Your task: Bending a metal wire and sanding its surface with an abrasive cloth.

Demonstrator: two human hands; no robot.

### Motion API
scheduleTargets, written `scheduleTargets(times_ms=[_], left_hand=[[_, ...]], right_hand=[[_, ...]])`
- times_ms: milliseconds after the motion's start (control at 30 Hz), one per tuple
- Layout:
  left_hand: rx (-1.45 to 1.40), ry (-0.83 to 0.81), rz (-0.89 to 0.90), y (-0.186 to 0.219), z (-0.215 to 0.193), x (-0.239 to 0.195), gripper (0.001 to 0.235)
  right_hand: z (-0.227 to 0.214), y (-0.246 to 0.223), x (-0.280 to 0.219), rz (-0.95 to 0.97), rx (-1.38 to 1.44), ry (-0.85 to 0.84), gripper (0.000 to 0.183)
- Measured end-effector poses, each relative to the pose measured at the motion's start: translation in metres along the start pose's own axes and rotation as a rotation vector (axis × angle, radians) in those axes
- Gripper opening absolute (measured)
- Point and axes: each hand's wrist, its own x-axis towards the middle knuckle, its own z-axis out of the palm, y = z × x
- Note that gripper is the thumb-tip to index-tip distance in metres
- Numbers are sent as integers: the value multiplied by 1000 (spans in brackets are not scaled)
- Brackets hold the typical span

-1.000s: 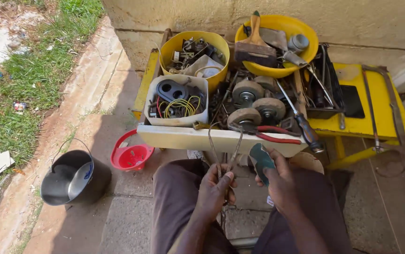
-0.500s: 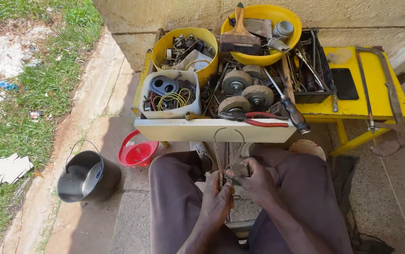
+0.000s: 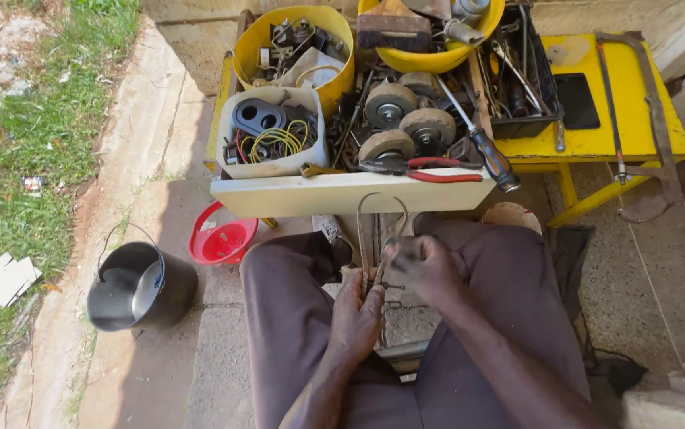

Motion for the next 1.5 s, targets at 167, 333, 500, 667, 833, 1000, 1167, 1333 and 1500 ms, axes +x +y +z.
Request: scheduleTargets(times_ms=[167, 333, 500, 667, 833, 1000, 1167, 1333, 1500], left_hand=[[-1, -21, 39, -24, 3, 8, 8], [-28, -19, 9, -11, 2, 5, 12], [-329, -66, 61, -60, 8, 9, 26], [-401, -16, 42, -47, 11, 9, 19], [-414, -53, 30, -58, 17, -14, 14], [-364, -24, 25, -59, 7, 7, 15], [-267, -33, 60, -51, 8, -13, 11], [-298, -14, 15, -46, 3, 12, 8], [-322, -82, 30, -54, 10, 7, 9]], right_hand=[[-2, 23, 29, -20, -66, 112, 75], [-7, -29, -41, 22, 23, -44, 47], [-6, 21, 41, -38, -37, 221, 61], [8, 7, -18, -68, -56, 87, 42], [-8, 39, 20, -70, 6, 240, 62], [17, 36, -15, -5, -79, 55, 56], [-6, 42, 24, -100, 72, 250, 34], [13, 42, 19, -65, 61, 91, 35], [-26, 5, 20, -103, 203, 239, 49]])
